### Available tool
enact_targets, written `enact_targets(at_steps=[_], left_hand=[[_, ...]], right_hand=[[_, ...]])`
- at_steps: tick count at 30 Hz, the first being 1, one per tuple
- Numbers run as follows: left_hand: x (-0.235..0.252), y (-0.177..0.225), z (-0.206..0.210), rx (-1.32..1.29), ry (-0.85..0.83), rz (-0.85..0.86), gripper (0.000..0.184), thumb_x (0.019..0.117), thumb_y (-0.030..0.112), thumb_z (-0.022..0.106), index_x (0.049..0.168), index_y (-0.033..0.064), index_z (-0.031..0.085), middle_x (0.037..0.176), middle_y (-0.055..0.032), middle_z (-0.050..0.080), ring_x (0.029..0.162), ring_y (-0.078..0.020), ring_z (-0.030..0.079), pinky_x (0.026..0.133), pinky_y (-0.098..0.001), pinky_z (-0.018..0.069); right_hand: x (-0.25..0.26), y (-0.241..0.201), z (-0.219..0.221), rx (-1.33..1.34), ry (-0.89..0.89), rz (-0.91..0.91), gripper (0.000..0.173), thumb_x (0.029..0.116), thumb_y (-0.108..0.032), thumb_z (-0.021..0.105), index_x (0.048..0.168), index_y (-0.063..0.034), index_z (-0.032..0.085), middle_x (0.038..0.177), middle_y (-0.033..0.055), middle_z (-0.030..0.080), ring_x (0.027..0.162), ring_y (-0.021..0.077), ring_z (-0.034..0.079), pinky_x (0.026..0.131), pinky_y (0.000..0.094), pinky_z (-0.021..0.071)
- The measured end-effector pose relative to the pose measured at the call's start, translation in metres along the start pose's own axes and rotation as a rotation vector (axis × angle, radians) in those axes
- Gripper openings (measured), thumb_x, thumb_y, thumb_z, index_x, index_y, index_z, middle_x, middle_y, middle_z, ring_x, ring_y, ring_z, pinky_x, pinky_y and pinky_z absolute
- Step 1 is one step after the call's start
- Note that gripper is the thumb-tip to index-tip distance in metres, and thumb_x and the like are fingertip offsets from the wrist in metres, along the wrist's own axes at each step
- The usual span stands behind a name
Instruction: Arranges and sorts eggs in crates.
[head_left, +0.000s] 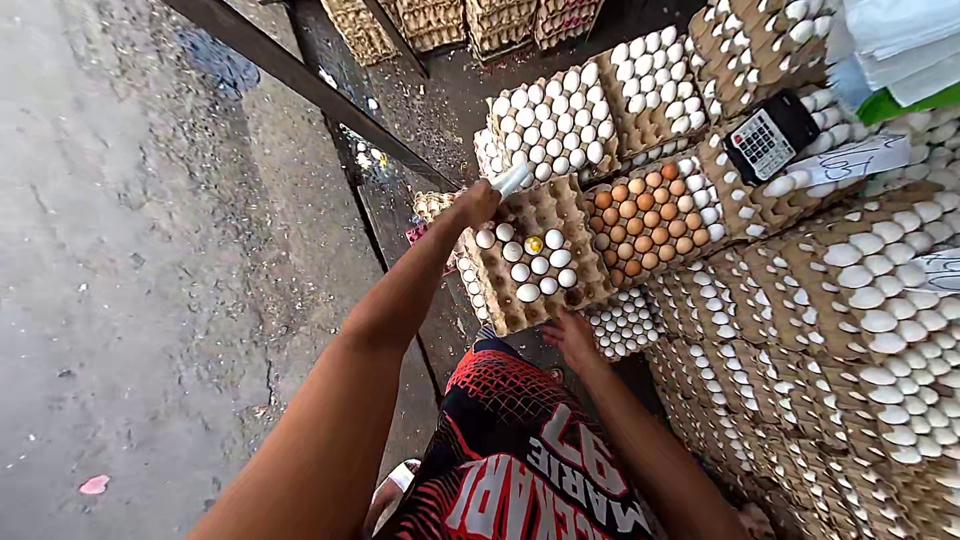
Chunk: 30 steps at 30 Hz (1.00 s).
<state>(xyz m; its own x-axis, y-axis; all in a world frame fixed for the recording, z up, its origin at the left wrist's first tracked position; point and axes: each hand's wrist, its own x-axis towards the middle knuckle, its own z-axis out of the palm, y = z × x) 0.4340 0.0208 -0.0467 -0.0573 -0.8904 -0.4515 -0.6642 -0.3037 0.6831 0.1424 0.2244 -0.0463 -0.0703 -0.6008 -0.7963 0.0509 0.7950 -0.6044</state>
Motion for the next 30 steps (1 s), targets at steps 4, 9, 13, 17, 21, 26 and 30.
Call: enact_targets(at_steps=[4,9,13,17,21,26,30], left_hand=[[0.007,0.007,-0.004,0.123,-0.091,0.087,0.041,0.1072,0.033,0.040,0.127,-0.0014,0.052,0.106,-0.0258,0.066,0.098,-0.0426,0.067,0.085,-0.0661,0.0506],[-0.019,0.047,-0.034,0.130,-0.077,0.235,0.040,0.1089,0.029,0.037,0.136,0.0006,0.043,0.110,-0.0233,0.066,0.100,-0.0390,0.068,0.088,-0.0613,0.0527],[-0.024,0.101,-0.072,0.079,-0.019,0.373,0.039,0.1092,0.027,0.038,0.138,0.0000,0.043,0.110,-0.0210,0.066,0.100,-0.0355,0.068,0.089,-0.0575,0.0534],[-0.041,0.142,-0.098,0.016,0.034,0.430,0.036,0.1090,0.026,0.038,0.136,0.0027,0.045,0.107,-0.0147,0.066,0.096,-0.0266,0.069,0.087,-0.0493,0.0560],[-0.046,0.134,-0.099,-0.102,0.052,0.420,0.037,0.1096,0.025,0.037,0.139,0.0026,0.043,0.110,-0.0149,0.065,0.093,-0.0235,0.069,0.084,-0.0456,0.0584],[-0.036,0.057,-0.050,-0.037,0.026,0.261,0.039,0.1076,0.031,0.040,0.133,0.0024,0.048,0.103,-0.0196,0.067,0.093,-0.0346,0.069,0.083,-0.0589,0.0548],[-0.022,0.009,-0.008,-0.046,-0.016,0.186,0.039,0.1075,0.032,0.039,0.132,0.0021,0.048,0.101,-0.0199,0.067,0.092,-0.0353,0.069,0.083,-0.0596,0.0543]], right_hand=[[0.005,-0.014,0.034,0.052,0.287,-0.029,0.041,0.1061,-0.020,0.057,0.141,-0.0012,0.046,0.113,0.0236,0.063,0.074,0.0262,0.069,0.064,0.0385,0.0610],[-0.028,-0.044,0.032,0.072,0.288,-0.151,0.038,0.1071,-0.017,0.051,0.143,-0.0057,0.042,0.108,0.0171,0.062,0.074,0.0227,0.066,0.065,0.0394,0.0595],[-0.051,-0.098,0.007,0.104,0.286,-0.244,0.037,0.1068,-0.014,0.051,0.142,-0.0070,0.042,0.107,0.0149,0.063,0.075,0.0223,0.067,0.067,0.0406,0.0605],[-0.068,-0.126,-0.014,0.174,0.277,-0.331,0.036,0.1041,-0.019,0.058,0.137,-0.0113,0.047,0.112,0.0111,0.064,0.086,0.0228,0.069,0.073,0.0427,0.0616],[-0.064,-0.106,-0.013,0.160,0.273,-0.313,0.038,0.1041,-0.022,0.059,0.138,-0.0101,0.045,0.109,0.0129,0.065,0.084,0.0249,0.069,0.072,0.0451,0.0615],[-0.032,-0.041,0.013,0.126,0.277,-0.173,0.032,0.1061,-0.016,0.053,0.136,-0.0034,0.049,0.104,0.0182,0.068,0.076,0.0246,0.069,0.067,0.0410,0.0608],[-0.014,0.001,0.029,0.167,0.337,-0.043,0.036,0.1048,-0.012,0.055,0.139,-0.0026,0.047,0.109,0.0208,0.064,0.078,0.0255,0.068,0.068,0.0394,0.0595]])
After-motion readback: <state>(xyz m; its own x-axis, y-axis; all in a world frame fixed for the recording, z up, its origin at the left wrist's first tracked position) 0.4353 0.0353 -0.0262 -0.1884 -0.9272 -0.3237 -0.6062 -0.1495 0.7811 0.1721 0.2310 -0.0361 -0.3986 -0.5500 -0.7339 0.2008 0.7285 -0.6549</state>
